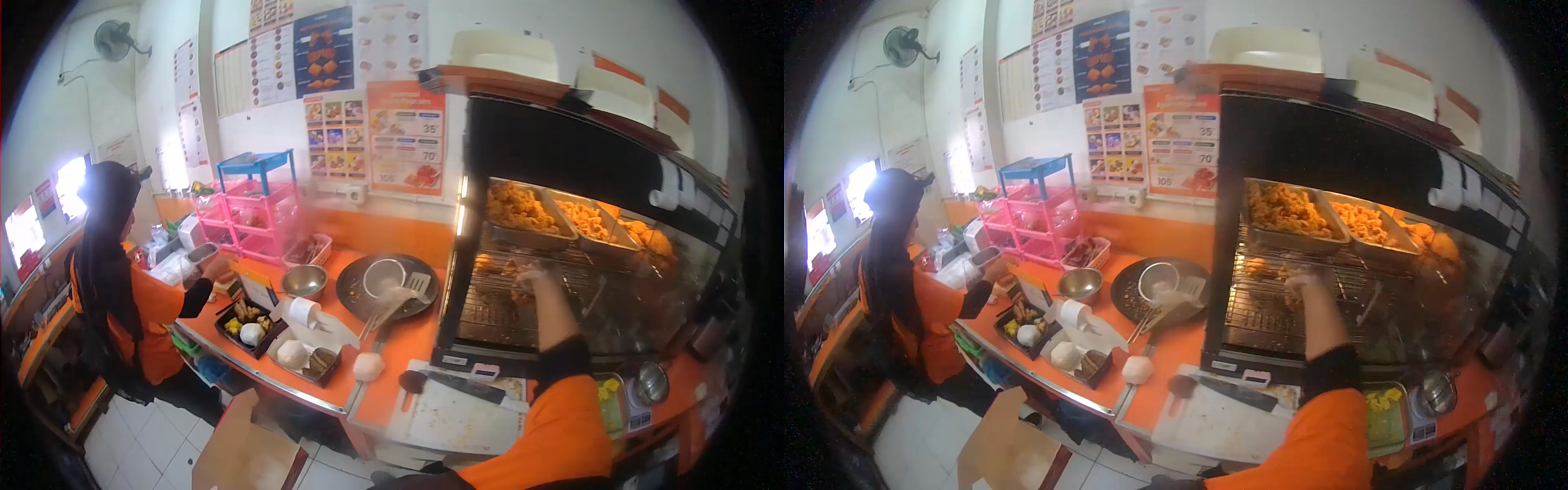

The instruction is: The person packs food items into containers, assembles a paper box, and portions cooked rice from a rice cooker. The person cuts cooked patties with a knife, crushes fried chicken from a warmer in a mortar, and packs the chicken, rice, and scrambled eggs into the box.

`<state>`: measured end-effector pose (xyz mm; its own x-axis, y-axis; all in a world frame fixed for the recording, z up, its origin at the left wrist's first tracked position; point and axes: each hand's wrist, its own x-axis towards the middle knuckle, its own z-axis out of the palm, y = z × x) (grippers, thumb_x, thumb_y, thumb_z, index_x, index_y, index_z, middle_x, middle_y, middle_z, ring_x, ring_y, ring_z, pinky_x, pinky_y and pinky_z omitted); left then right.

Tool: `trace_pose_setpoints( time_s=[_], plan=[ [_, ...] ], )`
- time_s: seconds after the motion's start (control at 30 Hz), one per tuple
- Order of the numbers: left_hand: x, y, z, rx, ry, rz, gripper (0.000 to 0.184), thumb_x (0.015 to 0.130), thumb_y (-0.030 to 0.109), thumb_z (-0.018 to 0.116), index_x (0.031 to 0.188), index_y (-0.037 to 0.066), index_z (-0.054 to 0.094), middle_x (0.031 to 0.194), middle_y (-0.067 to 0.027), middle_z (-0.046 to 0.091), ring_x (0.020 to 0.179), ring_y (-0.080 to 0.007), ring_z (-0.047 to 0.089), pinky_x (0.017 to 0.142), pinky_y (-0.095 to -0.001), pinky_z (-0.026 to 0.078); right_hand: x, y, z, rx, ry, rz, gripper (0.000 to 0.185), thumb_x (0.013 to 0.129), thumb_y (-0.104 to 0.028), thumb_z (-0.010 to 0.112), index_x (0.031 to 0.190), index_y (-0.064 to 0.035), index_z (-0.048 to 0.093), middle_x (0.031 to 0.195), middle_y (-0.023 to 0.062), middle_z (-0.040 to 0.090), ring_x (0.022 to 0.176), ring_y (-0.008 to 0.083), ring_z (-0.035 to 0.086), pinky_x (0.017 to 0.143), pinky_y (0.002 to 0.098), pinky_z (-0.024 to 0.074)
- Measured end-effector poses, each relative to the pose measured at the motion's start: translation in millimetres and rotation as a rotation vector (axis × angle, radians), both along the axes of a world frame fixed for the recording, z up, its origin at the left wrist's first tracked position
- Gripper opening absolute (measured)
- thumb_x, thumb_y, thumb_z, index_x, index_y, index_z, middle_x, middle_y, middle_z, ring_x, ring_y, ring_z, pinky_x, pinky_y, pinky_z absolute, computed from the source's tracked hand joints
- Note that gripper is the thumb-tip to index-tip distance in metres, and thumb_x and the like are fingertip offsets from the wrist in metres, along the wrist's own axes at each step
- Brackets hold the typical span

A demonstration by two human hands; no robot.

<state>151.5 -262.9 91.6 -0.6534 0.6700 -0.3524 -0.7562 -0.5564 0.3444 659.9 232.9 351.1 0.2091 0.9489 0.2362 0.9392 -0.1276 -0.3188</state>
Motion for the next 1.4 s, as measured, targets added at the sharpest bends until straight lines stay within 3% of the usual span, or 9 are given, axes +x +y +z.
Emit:
trace_pose_setpoints(
  time_s=[0.13, 0.23, 0.37, 0.6, 0.77, 0.9, 0.97, 1.13, 1.4],
  plan=[
    [-29, 22, -11, -0.005, 0.004, -0.051, 0.060, 0.071, 0.011, 0.059, 0.127, -0.003, 0.042, 0.125, -0.0210, 0.050, 0.114, -0.0365, 0.049, 0.099, -0.0494, 0.039, -31, -52, -17, 0.161, 0.077, 0.151, 0.030, 0.084, -0.017, 0.059, 0.107, 0.0027, 0.059, 0.091, 0.0147, 0.065, 0.077, 0.0249, 0.064, 0.070, 0.0342, 0.0520],
    [-27, 54, 21, -0.003, -0.011, 0.013, 0.065, 0.069, 0.011, 0.059, 0.129, -0.004, 0.040, 0.125, -0.0225, 0.049, 0.115, -0.0392, 0.047, 0.101, -0.0547, 0.035, -79, -108, -30, 0.192, 0.837, 0.432, 0.028, 0.083, -0.010, 0.060, 0.106, 0.0054, 0.058, 0.089, 0.0130, 0.065, 0.076, 0.0209, 0.064, 0.069, 0.0324, 0.0524],
    [-48, 85, 19, -0.007, -0.033, 0.037, 0.063, 0.067, 0.007, 0.058, 0.126, -0.006, 0.042, 0.122, -0.0241, 0.050, 0.115, -0.0410, 0.046, 0.101, -0.0580, 0.035, -151, -114, -56, -0.566, 1.307, 0.822, 0.026, 0.076, -0.012, 0.064, 0.102, -0.0158, 0.066, 0.096, 0.0099, 0.065, 0.078, 0.0280, 0.063, 0.074, 0.0324, 0.0520],
    [-47, 126, 47, 0.000, -0.001, 0.064, 0.062, 0.068, 0.008, 0.059, 0.126, -0.004, 0.043, 0.123, -0.0216, 0.051, 0.115, -0.0386, 0.047, 0.099, -0.0568, 0.037, -327, 82, -129, 0.077, -0.326, 0.846, 0.036, 0.077, -0.029, 0.062, 0.101, -0.0029, 0.059, 0.110, 0.0163, 0.060, 0.091, 0.0307, 0.062, 0.080, 0.0377, 0.0503],
    [-61, 126, 33, 0.074, 0.012, -0.011, 0.062, 0.070, 0.009, 0.060, 0.129, 0.002, 0.042, 0.127, -0.0169, 0.050, 0.117, -0.0360, 0.047, 0.099, -0.0554, 0.037, -362, 137, -177, 0.060, -0.303, 0.705, 0.047, 0.074, -0.029, 0.062, 0.110, 0.0012, 0.060, 0.100, 0.0205, 0.063, 0.094, 0.0315, 0.062, 0.081, 0.0391, 0.0503],
    [-90, 115, 9, -0.031, -0.016, 0.008, 0.060, 0.071, 0.010, 0.059, 0.127, -0.003, 0.042, 0.124, -0.0188, 0.051, 0.115, -0.0337, 0.047, 0.099, -0.0542, 0.037, -334, 99, -67, -0.340, 0.076, 0.361, 0.049, 0.074, -0.026, 0.065, 0.115, -0.0010, 0.055, 0.109, 0.0242, 0.058, 0.105, 0.0338, 0.058, 0.089, 0.0405, 0.0459],
    [-109, 120, 10, -0.022, -0.024, 0.013, 0.057, 0.071, 0.008, 0.057, 0.124, -0.005, 0.043, 0.121, -0.0196, 0.051, 0.113, -0.0338, 0.048, 0.099, -0.0531, 0.037, -298, 149, -137, -0.069, 0.163, 0.186, 0.045, 0.077, -0.027, 0.061, 0.113, -0.0020, 0.057, 0.112, 0.0207, 0.059, 0.103, 0.0339, 0.059, 0.086, 0.0396, 0.0485],
    [-148, 139, 36, -0.185, -0.072, 0.156, 0.052, 0.067, 0.003, 0.053, 0.118, -0.008, 0.046, 0.117, -0.0233, 0.051, 0.113, -0.0389, 0.045, 0.103, -0.0578, 0.032, -285, 131, -112, -0.411, -0.101, 0.083, 0.037, 0.084, -0.019, 0.050, 0.116, -0.0038, 0.059, 0.120, 0.0193, 0.057, 0.108, 0.0327, 0.057, 0.090, 0.0428, 0.0475],
    [-178, 140, 29, -0.013, -0.106, 0.107, 0.062, 0.066, 0.001, 0.053, 0.126, -0.010, 0.040, 0.126, -0.0242, 0.047, 0.115, -0.0383, 0.043, 0.100, -0.0534, 0.035, -266, 100, -69, 0.132, -0.351, 0.332, 0.031, 0.078, -0.026, 0.065, 0.103, -0.0075, 0.063, 0.109, 0.0164, 0.060, 0.100, 0.0294, 0.060, 0.085, 0.0389, 0.0497]
  ],
)
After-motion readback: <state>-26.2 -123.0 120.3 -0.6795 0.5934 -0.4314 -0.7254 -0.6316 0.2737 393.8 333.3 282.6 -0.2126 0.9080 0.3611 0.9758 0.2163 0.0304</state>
